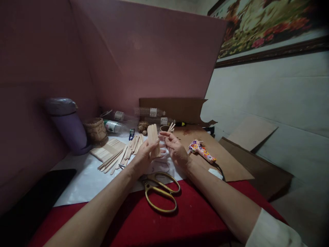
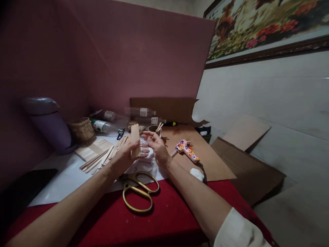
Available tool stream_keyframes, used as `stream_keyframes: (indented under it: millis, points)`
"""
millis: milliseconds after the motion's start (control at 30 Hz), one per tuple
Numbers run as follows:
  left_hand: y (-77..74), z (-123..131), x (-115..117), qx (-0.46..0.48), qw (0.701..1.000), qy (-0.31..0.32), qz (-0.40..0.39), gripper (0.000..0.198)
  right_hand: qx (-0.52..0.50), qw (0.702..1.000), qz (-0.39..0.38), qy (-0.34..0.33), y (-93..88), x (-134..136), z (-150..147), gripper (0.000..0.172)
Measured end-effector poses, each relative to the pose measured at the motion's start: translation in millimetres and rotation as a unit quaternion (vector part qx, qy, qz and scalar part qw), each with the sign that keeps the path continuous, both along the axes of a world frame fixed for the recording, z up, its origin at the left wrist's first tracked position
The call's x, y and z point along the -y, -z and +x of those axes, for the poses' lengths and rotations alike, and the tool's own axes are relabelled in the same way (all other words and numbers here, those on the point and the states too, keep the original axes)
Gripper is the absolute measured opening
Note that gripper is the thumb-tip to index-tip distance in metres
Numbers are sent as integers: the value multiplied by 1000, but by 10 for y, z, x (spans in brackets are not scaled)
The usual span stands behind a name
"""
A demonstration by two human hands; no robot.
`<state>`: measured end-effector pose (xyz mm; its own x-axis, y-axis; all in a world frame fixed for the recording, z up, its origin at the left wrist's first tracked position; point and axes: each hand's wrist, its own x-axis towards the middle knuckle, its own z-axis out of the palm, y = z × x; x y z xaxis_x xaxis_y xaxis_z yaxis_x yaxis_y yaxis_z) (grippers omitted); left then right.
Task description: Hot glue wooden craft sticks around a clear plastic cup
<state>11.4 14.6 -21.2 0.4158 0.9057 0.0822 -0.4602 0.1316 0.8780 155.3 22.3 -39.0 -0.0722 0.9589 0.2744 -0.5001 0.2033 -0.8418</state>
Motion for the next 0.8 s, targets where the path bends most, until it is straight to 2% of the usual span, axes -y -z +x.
stream_keyframes:
  millis: [200, 367, 667, 800]
  points:
    - [-20, -11, -33, 39, 999, 1, -36, 33, 22, 1000, -7, -15, -16, 70, -32, 44]
    - [-49, -25, -23, 65, 995, 4, -72, 28, 62, 998, 2, -4, -16, 95, -45, 55]
    - [-86, 5, 1, 137, 983, 0, -122, 28, 123, 992, 29, -23, -2, 164, -50, 85]
    - [-110, 21, 7, 145, 978, -3, -148, 34, 147, 989, 32, -8, 1, 176, -75, 97]
